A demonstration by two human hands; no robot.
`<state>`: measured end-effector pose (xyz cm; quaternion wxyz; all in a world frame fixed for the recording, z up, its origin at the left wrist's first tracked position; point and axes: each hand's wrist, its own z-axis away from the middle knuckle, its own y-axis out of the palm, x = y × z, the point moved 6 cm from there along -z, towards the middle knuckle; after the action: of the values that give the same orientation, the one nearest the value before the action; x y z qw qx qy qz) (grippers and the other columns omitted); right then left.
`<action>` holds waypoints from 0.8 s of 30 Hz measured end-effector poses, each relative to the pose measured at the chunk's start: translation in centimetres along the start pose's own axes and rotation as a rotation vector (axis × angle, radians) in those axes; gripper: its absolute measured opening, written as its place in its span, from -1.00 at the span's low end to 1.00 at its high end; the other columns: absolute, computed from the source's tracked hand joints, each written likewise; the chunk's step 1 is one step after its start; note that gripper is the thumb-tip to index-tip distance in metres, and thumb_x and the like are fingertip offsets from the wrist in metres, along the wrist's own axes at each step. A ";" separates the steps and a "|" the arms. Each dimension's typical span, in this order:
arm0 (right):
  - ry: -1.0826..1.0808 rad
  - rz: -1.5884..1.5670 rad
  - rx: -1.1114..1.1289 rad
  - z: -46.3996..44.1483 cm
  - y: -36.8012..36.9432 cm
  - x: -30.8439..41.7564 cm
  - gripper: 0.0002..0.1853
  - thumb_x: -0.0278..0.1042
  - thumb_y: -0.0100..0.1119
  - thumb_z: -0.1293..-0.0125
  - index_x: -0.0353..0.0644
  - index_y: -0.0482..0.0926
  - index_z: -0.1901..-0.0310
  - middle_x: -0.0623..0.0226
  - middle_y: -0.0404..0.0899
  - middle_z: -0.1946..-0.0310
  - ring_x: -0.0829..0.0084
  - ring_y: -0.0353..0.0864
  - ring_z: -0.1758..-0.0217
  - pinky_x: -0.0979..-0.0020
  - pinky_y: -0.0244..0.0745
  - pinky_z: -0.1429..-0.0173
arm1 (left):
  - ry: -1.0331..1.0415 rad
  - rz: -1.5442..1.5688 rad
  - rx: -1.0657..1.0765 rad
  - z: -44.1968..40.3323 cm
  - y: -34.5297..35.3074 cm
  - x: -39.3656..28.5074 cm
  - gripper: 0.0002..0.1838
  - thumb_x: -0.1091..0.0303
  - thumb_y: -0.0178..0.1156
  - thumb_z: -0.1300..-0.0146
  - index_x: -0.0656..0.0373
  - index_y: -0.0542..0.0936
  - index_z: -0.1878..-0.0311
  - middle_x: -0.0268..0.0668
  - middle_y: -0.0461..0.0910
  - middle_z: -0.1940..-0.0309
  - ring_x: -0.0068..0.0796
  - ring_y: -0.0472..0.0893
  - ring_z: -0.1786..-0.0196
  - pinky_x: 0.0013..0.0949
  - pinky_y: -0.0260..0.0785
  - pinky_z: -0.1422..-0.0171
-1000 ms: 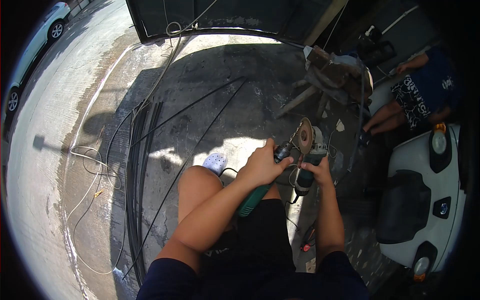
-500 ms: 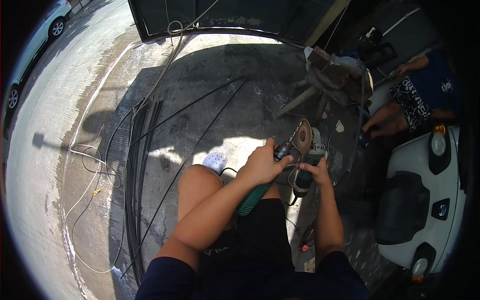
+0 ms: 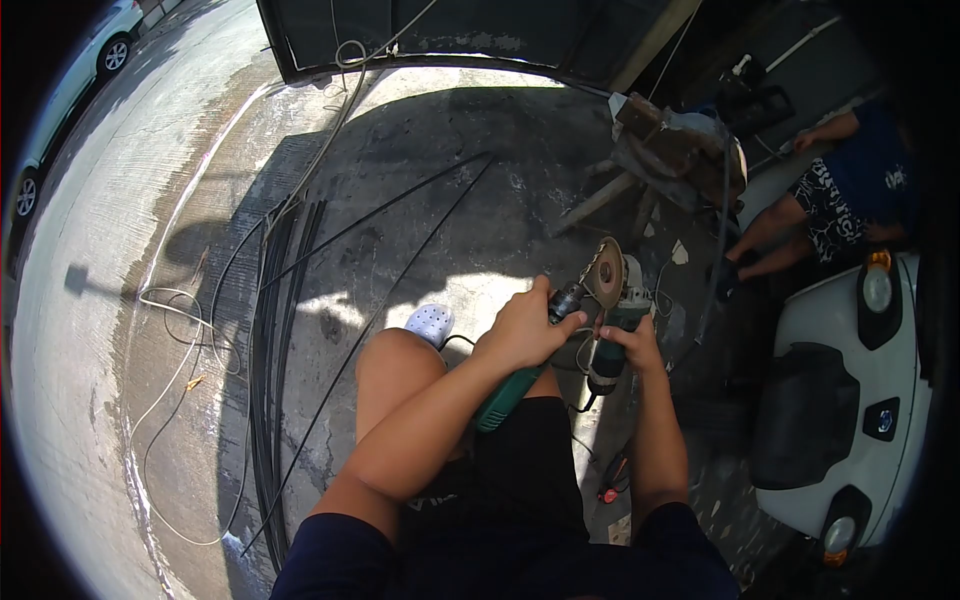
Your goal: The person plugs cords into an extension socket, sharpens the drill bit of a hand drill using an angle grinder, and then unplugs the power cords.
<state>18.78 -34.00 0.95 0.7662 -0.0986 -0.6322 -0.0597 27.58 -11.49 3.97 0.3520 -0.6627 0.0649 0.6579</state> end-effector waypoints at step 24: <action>0.024 0.011 0.014 -0.1 0.1 -0.4 -0.58 -0.57 0.45 -0.02 -0.35 0.60 0.02 0.24 0.72 0.27 0.40 0.75 0.28 0.35 0.67 0.13 | -0.017 -0.011 0.022 0.1 -0.1 -0.2 -0.36 -0.15 0.42 -0.23 0.34 0.49 0.10 0.09 0.66 0.38 0.09 0.72 0.24 -0.06 0.52 0.10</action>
<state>18.83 -34.00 0.50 0.7746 -0.0959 -0.6230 -0.0524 27.55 -11.43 4.16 0.3633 -0.6535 0.0656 0.6608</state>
